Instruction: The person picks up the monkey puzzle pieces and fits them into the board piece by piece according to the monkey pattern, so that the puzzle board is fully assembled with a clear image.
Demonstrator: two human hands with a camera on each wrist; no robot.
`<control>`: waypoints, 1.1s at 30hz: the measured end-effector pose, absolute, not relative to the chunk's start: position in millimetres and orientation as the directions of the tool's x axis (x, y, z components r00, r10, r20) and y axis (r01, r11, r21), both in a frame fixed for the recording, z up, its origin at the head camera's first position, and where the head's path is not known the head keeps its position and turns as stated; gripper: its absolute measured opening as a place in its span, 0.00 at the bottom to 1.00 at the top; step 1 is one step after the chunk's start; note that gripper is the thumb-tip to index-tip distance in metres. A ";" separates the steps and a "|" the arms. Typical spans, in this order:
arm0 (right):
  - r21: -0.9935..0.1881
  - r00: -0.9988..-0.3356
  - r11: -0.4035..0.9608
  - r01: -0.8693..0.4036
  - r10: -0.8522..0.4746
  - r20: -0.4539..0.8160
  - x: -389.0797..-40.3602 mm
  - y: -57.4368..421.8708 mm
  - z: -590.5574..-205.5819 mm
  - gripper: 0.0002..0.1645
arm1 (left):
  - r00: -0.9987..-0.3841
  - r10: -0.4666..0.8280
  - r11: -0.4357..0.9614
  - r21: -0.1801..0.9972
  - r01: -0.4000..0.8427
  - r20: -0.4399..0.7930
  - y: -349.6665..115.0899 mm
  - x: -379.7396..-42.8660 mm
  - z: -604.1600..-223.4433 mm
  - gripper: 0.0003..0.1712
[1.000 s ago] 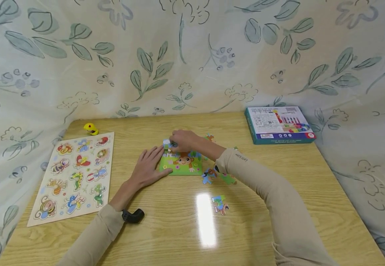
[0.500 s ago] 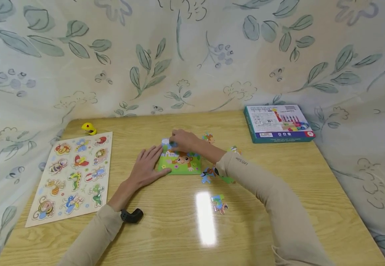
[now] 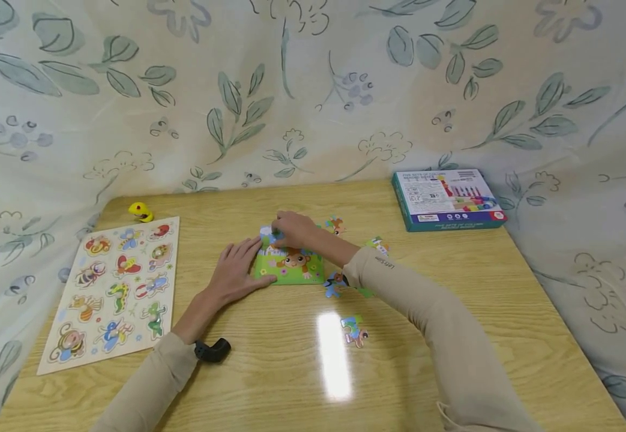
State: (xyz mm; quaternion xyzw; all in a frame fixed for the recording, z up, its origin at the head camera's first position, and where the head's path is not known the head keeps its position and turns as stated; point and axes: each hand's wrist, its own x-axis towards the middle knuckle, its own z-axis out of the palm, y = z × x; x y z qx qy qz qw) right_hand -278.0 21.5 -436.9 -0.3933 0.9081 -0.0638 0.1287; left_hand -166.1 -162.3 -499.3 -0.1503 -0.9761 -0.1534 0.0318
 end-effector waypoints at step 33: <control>-0.488 -0.753 0.704 -0.516 -0.644 -0.134 -236.0 240.1 -411.6 0.28 | -0.941 0.334 0.915 0.221 0.337 0.050 -161.0 -173.0 -483.6 0.60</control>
